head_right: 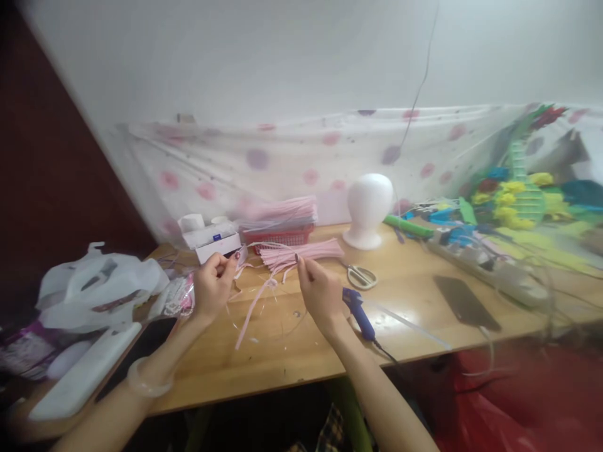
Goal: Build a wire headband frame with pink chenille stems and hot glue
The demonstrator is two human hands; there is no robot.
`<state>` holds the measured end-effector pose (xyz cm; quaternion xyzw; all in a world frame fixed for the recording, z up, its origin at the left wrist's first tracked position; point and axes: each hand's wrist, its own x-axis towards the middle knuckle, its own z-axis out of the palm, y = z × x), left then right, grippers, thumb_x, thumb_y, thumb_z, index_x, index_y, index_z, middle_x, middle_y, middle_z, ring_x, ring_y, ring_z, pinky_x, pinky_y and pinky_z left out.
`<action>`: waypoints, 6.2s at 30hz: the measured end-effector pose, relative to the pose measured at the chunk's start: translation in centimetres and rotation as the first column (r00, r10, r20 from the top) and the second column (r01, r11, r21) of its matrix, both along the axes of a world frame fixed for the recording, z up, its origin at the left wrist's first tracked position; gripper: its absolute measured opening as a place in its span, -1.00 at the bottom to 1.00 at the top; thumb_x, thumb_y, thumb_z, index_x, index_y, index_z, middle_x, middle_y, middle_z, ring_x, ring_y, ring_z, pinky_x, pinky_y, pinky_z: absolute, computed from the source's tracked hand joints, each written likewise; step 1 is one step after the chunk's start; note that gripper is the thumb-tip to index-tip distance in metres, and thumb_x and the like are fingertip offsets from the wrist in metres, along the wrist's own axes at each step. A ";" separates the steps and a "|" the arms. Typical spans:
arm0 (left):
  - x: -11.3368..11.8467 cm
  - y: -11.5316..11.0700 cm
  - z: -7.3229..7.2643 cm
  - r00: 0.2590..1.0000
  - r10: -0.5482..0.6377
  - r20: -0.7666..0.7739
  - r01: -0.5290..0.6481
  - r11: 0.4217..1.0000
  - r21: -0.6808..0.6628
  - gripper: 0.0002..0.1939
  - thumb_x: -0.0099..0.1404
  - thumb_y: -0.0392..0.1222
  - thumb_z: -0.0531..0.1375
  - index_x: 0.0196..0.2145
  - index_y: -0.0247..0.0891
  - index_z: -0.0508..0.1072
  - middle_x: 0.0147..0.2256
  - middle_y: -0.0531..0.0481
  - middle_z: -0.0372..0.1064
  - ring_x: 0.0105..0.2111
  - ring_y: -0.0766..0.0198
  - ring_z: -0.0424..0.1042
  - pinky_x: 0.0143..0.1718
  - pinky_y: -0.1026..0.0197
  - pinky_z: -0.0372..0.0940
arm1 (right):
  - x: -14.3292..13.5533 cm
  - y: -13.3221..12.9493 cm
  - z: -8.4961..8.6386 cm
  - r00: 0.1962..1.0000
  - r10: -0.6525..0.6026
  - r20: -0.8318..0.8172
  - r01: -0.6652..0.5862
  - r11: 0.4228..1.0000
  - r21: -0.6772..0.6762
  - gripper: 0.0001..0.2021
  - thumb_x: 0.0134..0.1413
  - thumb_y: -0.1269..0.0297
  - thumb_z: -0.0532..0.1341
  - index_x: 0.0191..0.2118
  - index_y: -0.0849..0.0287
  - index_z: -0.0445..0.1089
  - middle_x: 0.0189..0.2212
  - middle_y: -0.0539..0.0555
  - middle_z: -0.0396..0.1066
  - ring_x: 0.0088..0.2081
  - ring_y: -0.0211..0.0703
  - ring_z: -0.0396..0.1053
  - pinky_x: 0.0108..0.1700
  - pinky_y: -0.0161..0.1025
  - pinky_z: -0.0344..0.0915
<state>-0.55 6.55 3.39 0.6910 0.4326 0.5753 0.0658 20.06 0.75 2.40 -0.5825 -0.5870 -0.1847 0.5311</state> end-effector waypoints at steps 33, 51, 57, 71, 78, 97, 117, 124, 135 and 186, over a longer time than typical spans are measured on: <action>0.7 -1.5 0.4 0.995 0.031 0.098 -0.022 0.996 -0.089 -0.46 0.26 0.03 0.19 -0.72 -0.21 0.04 -0.72 0.17 -0.04 -0.65 0.41 0.01 -0.56 0.29 -0.03 | -2.0 -1.1 0.0 0.933 0.068 -0.353 -0.059 0.998 0.036 -0.59 0.25 0.04 0.15 -0.47 0.20 0.54 -0.76 -0.10 0.12 -0.66 -0.31 0.03 -0.54 -0.29 -0.04; 0.0 0.9 2.8 0.956 -0.238 -0.172 0.251 0.966 0.062 -0.76 0.35 -0.02 0.17 -0.33 -0.23 0.48 -0.43 0.02 0.35 -0.38 0.24 0.34 -0.29 0.23 0.24 | -0.2 -1.2 0.9 0.947 0.245 -0.210 -0.242 0.969 0.038 -0.61 0.30 0.08 0.13 -0.45 0.16 0.51 -0.75 -0.10 0.24 -0.68 -0.31 0.22 -0.57 -0.35 0.10; -0.4 0.3 2.9 0.899 -0.383 -0.211 0.402 0.914 0.057 -0.81 0.34 -0.18 0.18 -0.20 -0.15 0.60 -0.31 -0.01 0.42 -0.30 0.26 0.40 -0.24 0.25 0.30 | 0.4 -0.9 0.8 0.961 0.274 -0.038 -0.269 0.958 0.099 -0.69 0.27 0.08 0.13 -0.34 0.09 0.55 -0.63 0.00 0.43 -0.60 -0.24 0.33 -0.45 -0.30 0.26; 0.1 -1.4 -1.2 0.979 -0.128 0.157 0.128 0.992 0.009 -0.74 0.35 -0.09 0.16 -0.29 -0.25 0.60 -0.57 0.06 0.46 -0.59 0.31 0.38 -0.54 0.31 0.28 | 0.1 1.0 -4.1 0.919 0.128 -0.374 -0.058 0.979 0.193 -0.70 0.39 0.12 -0.01 -0.26 0.16 0.36 -0.50 -0.03 0.31 -0.46 -0.20 0.31 -0.37 -0.25 0.26; -2.9 -0.5 -2.3 0.952 -0.299 -0.062 0.302 0.952 0.051 -0.79 0.31 -0.17 0.18 -0.29 -0.15 0.64 -0.26 -0.07 0.61 -0.25 0.16 0.53 -0.17 0.12 0.42 | 1.6 0.5 -4.1 0.936 0.284 -0.209 -0.245 0.950 0.194 -0.81 0.31 0.21 0.11 -0.27 0.11 0.42 -0.31 0.10 0.49 -0.22 -0.08 0.47 -0.16 -0.13 0.40; -10.2 -6.5 -8.9 0.917 -0.208 -0.341 0.016 0.872 -0.489 -0.35 0.23 -0.03 0.22 0.24 -0.16 0.23 0.16 -0.15 0.38 0.15 -0.01 0.38 0.16 -0.09 0.30 | 4.2 -5.7 -8.4 0.883 0.437 -0.170 -0.454 0.708 -0.541 -0.64 0.14 0.47 0.07 0.03 0.11 0.40 -0.07 0.14 0.54 -0.05 -0.01 0.50 -0.03 -0.08 0.43; -6.0 -5.9 -8.9 0.905 -0.341 -0.256 0.163 0.831 -0.532 -0.61 0.27 -0.11 0.17 0.04 -0.20 0.42 0.09 -0.17 0.39 0.12 -0.02 0.35 0.20 -0.14 0.20 | 5.5 -4.1 -7.2 0.842 0.392 -0.371 -0.539 0.564 -0.625 -0.73 0.15 0.26 0.16 -0.06 0.16 0.47 -0.17 0.18 0.56 -0.14 0.02 0.52 -0.07 -0.05 0.45; -4.7 -5.0 -8.8 0.932 -0.350 -0.089 0.256 0.814 -0.521 -0.70 0.36 -0.04 0.03 -0.36 -0.21 0.48 -0.05 -0.16 0.51 -0.02 0.04 0.46 0.06 -0.04 0.32 | 3.3 -2.4 -7.8 0.846 0.462 -0.268 -0.524 0.623 -0.580 -0.81 0.23 0.29 0.13 -0.19 0.13 0.50 0.02 0.22 0.43 0.05 0.08 0.39 0.13 0.10 0.27; -7.4 -4.6 -9.1 0.965 -0.256 0.050 0.235 0.772 -0.590 -0.76 0.20 -0.03 0.21 -0.25 -0.20 0.52 -0.18 -0.12 0.57 -0.14 0.02 0.51 -0.05 0.00 0.35 | 0.8 -3.7 -8.0 0.736 0.587 -0.337 -0.676 0.616 -0.405 -0.83 0.25 0.29 0.15 -0.25 0.10 0.51 -0.10 0.18 0.51 0.02 0.06 0.39 0.08 0.04 0.27; -1.7 -5.5 5.3 0.571 -0.791 -0.222 0.699 0.610 -0.375 -0.83 0.38 -0.19 0.17 -0.21 -0.16 0.59 -0.32 0.02 0.57 -0.32 0.28 0.50 -0.24 0.28 0.34 | -1.8 -6.6 0.7 0.632 0.748 -0.201 -0.774 0.604 -0.188 -0.75 0.37 0.40 -0.02 0.09 0.00 0.11 -0.29 0.04 0.44 -0.25 -0.17 0.45 -0.18 -0.16 0.38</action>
